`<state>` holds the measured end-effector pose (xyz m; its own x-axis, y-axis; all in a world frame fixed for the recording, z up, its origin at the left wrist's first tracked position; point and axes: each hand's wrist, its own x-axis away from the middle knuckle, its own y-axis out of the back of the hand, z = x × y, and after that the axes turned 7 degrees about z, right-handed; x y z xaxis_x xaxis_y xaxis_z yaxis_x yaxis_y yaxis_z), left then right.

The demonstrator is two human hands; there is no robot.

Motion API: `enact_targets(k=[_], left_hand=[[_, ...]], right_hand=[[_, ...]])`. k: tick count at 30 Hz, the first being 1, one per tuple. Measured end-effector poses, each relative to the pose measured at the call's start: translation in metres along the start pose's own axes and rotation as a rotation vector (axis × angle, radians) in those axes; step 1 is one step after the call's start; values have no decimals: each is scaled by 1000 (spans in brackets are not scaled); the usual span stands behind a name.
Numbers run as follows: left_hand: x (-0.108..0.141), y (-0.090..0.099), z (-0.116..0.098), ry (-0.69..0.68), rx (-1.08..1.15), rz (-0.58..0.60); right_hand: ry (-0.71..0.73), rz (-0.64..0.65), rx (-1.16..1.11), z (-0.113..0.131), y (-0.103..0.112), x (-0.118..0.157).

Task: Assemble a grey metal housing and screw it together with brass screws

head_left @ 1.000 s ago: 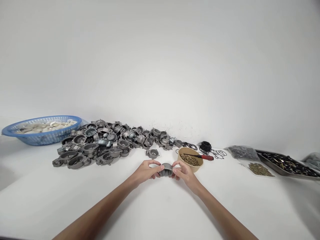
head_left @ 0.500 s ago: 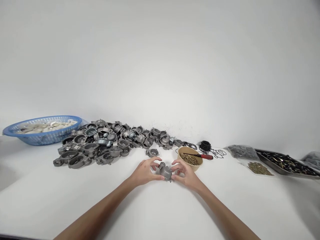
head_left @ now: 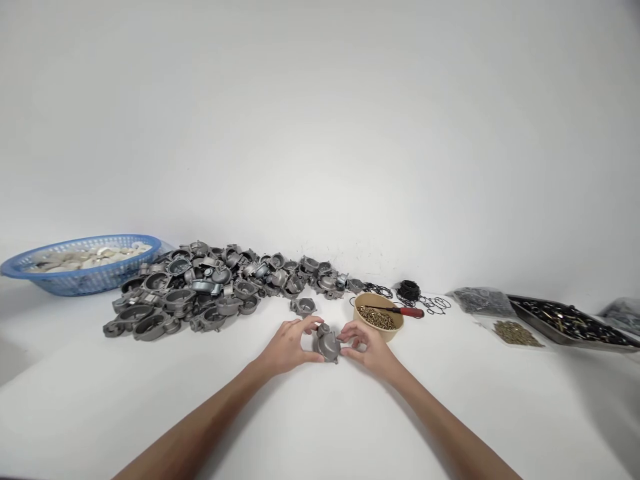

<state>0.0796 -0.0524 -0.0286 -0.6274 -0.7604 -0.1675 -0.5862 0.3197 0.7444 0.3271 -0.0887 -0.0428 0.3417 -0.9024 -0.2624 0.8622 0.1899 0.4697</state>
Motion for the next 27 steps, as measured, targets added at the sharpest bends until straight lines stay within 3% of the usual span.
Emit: enact_targets(k=[9, 27], left_hand=[[0, -1, 4, 19, -42, 56], [0, 1, 4, 5, -61, 71]], right_hand=[[-84, -6, 164, 4, 3, -1], [-101, -29, 221, 1, 0, -3]])
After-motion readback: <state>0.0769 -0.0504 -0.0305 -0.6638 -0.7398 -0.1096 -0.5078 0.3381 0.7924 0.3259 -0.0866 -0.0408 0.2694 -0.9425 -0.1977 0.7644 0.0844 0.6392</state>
